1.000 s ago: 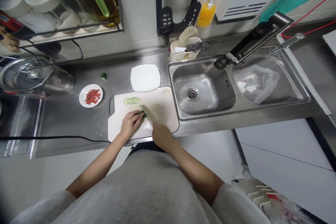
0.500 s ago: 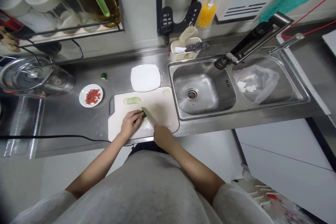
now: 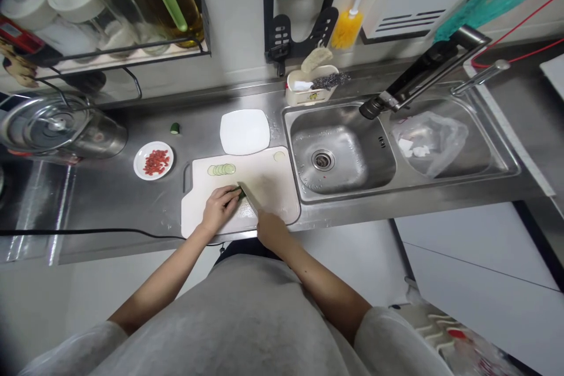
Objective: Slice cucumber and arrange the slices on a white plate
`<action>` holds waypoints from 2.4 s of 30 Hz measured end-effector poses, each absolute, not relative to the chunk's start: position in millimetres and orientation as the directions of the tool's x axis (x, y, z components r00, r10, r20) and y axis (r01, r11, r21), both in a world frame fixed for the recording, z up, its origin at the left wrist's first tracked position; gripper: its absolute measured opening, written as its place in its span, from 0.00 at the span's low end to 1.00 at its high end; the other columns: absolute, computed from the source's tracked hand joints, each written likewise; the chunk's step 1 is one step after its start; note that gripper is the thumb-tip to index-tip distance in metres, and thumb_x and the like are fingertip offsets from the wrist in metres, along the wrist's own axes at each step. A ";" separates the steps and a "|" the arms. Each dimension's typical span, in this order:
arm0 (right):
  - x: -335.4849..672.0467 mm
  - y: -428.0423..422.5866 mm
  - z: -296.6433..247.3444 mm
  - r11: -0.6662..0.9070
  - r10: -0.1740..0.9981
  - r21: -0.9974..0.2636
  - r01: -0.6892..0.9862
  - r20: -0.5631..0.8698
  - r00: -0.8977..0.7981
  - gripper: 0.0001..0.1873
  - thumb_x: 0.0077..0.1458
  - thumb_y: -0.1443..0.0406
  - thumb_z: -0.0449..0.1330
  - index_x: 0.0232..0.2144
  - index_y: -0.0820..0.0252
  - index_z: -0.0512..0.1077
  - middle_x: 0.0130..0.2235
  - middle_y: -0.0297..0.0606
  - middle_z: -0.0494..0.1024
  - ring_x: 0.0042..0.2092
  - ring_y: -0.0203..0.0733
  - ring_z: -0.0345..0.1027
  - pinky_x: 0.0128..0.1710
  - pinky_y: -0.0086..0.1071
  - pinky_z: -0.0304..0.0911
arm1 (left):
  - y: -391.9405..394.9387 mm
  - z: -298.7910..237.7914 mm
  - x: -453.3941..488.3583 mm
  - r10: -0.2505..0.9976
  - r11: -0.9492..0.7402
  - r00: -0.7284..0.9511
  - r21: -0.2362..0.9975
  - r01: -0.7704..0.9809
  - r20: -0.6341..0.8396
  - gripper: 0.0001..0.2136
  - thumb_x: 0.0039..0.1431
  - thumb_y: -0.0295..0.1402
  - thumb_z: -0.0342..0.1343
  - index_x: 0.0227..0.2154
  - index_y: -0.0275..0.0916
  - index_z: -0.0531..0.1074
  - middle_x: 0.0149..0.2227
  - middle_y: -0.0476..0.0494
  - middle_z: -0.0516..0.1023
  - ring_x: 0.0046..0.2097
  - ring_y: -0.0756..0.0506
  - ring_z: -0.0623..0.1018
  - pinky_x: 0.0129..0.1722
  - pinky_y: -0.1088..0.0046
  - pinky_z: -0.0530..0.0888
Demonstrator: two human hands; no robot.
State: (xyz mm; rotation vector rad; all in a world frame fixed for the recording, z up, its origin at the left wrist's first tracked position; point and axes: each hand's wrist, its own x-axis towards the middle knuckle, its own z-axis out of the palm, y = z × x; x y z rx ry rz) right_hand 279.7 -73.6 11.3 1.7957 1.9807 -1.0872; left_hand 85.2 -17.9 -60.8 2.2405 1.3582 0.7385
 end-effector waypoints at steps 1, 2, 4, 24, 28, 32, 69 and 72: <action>278.6 -74.4 9.1 -0.051 0.746 -0.352 0.934 -0.635 -0.199 0.15 0.60 0.71 0.45 0.47 0.68 0.67 0.39 0.50 0.78 0.43 0.48 0.72 0.38 0.32 0.60 | -18.0 -61.0 85.1 0.896 -0.437 0.384 0.596 0.674 0.222 0.12 0.63 0.34 0.51 0.45 0.44 0.76 0.47 0.43 0.76 0.48 0.45 0.74 0.50 0.64 0.73; 277.6 -75.4 6.9 -0.062 0.747 -0.354 0.933 -0.636 -0.192 0.15 0.60 0.71 0.45 0.47 0.68 0.66 0.39 0.50 0.78 0.44 0.48 0.72 0.38 0.32 0.60 | -18.2 -61.2 85.1 0.897 -0.435 0.384 0.597 0.675 0.220 0.12 0.63 0.34 0.51 0.45 0.44 0.76 0.47 0.43 0.76 0.48 0.45 0.74 0.50 0.64 0.73; 276.2 -77.8 3.0 -0.082 0.748 -0.351 0.933 -0.640 -0.175 0.16 0.60 0.70 0.46 0.48 0.68 0.66 0.39 0.50 0.77 0.44 0.47 0.72 0.39 0.32 0.60 | -18.5 -61.2 85.2 0.900 -0.429 0.379 0.596 0.679 0.216 0.12 0.63 0.34 0.51 0.45 0.44 0.76 0.46 0.43 0.76 0.48 0.45 0.74 0.50 0.64 0.73; 284.7 -80.4 6.3 -0.148 0.782 -0.344 0.927 -0.614 -0.104 0.15 0.64 0.66 0.45 0.46 0.65 0.67 0.41 0.48 0.78 0.43 0.44 0.71 0.37 0.31 0.56 | -22.5 -51.5 87.7 0.911 -0.406 0.367 0.565 0.718 0.187 0.12 0.63 0.34 0.49 0.47 0.45 0.73 0.46 0.43 0.76 0.49 0.44 0.74 0.50 0.63 0.73; 291.6 -80.0 14.4 -0.170 0.790 -0.284 0.944 -0.612 -0.042 0.17 0.64 0.63 0.45 0.48 0.64 0.67 0.42 0.47 0.78 0.44 0.44 0.71 0.38 0.31 0.55 | -22.0 -51.7 87.1 0.922 -0.378 0.351 0.566 0.733 0.161 0.12 0.63 0.35 0.50 0.46 0.44 0.73 0.46 0.45 0.77 0.48 0.45 0.75 0.50 0.64 0.73; 298.6 -80.8 22.4 -0.171 0.809 -0.224 0.959 -0.588 0.006 0.19 0.64 0.60 0.45 0.53 0.59 0.65 0.42 0.45 0.78 0.44 0.45 0.72 0.37 0.32 0.55 | -22.1 -50.3 87.1 0.940 -0.328 0.317 0.608 0.723 0.130 0.11 0.62 0.35 0.51 0.45 0.44 0.73 0.46 0.45 0.77 0.48 0.45 0.75 0.50 0.65 0.73; 351.4 -108.6 1.6 0.016 0.991 -0.132 0.991 -0.129 -0.033 0.22 0.60 0.58 0.51 0.55 0.59 0.67 0.37 0.41 0.77 0.39 0.45 0.70 0.38 0.32 0.57 | 21.9 -17.2 124.4 0.992 -0.002 0.098 0.749 0.663 -0.083 0.05 0.56 0.31 0.54 0.30 0.43 0.76 0.31 0.49 0.79 0.36 0.46 0.77 0.41 0.67 0.70; 355.5 -109.2 -2.1 -0.019 0.992 -0.164 0.986 -0.124 -0.002 0.23 0.61 0.57 0.50 0.54 0.59 0.67 0.39 0.42 0.78 0.40 0.45 0.71 0.38 0.32 0.58 | 32.6 -30.7 115.3 0.984 0.159 -0.049 0.717 0.679 -0.172 0.04 0.54 0.31 0.55 0.29 0.43 0.75 0.28 0.51 0.79 0.33 0.46 0.76 0.38 0.68 0.69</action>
